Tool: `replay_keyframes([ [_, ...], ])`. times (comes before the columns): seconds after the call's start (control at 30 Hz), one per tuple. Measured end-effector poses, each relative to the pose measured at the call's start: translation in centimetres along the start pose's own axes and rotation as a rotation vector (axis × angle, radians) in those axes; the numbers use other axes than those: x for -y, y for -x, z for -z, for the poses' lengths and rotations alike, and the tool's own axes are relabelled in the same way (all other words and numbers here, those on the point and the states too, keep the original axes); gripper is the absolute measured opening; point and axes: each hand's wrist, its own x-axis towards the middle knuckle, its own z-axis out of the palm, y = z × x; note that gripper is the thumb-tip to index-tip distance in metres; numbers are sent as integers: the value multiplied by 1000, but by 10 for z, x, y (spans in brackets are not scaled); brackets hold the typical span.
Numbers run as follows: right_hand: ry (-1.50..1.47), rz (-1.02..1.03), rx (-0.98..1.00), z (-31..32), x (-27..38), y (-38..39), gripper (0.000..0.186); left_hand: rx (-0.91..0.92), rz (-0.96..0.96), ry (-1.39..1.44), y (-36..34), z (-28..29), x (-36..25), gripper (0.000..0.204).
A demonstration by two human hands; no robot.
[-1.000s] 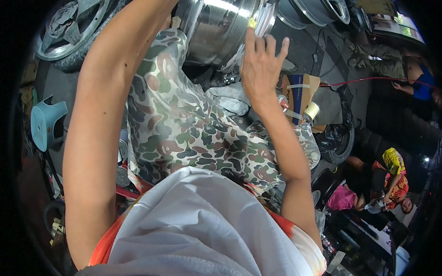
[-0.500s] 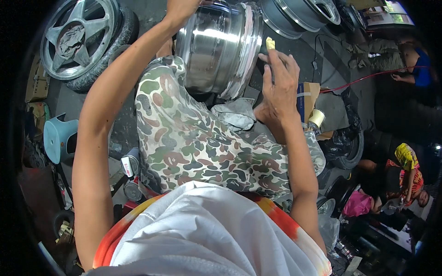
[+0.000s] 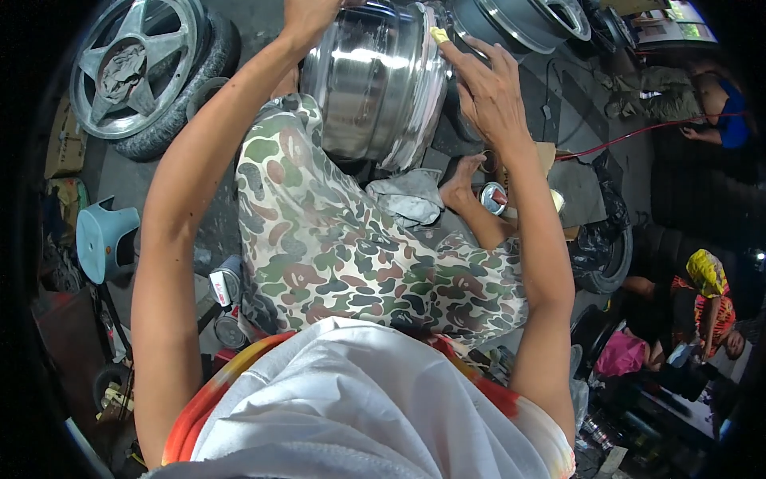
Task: Repairing a wheel rim by applying and smoothing putty.
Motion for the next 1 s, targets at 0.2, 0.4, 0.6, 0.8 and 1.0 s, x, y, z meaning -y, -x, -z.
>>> replay_keyframes([
  [0.2, 95, 95, 96, -4, -4, 13, 66, -7, 21, 58, -5, -2, 2, 11],
  [0.4, 70, 152, 181, 10, 24, 34, 63, -17, 79, 59, -5, -3, -7, 11],
  [0.6, -196, 82, 214, 17, 54, 66, 56, 45, 108, 53, 19, 3, -12, 16],
  [0.8, -365, -232, -53, 26, 37, 74, 51, 318, 316, 20, 41, 5, -39, 17],
  [1.0, -447, -287, -309, 21, 33, 20, 48, 426, 236, 57, 23, 2, -33, 15],
])
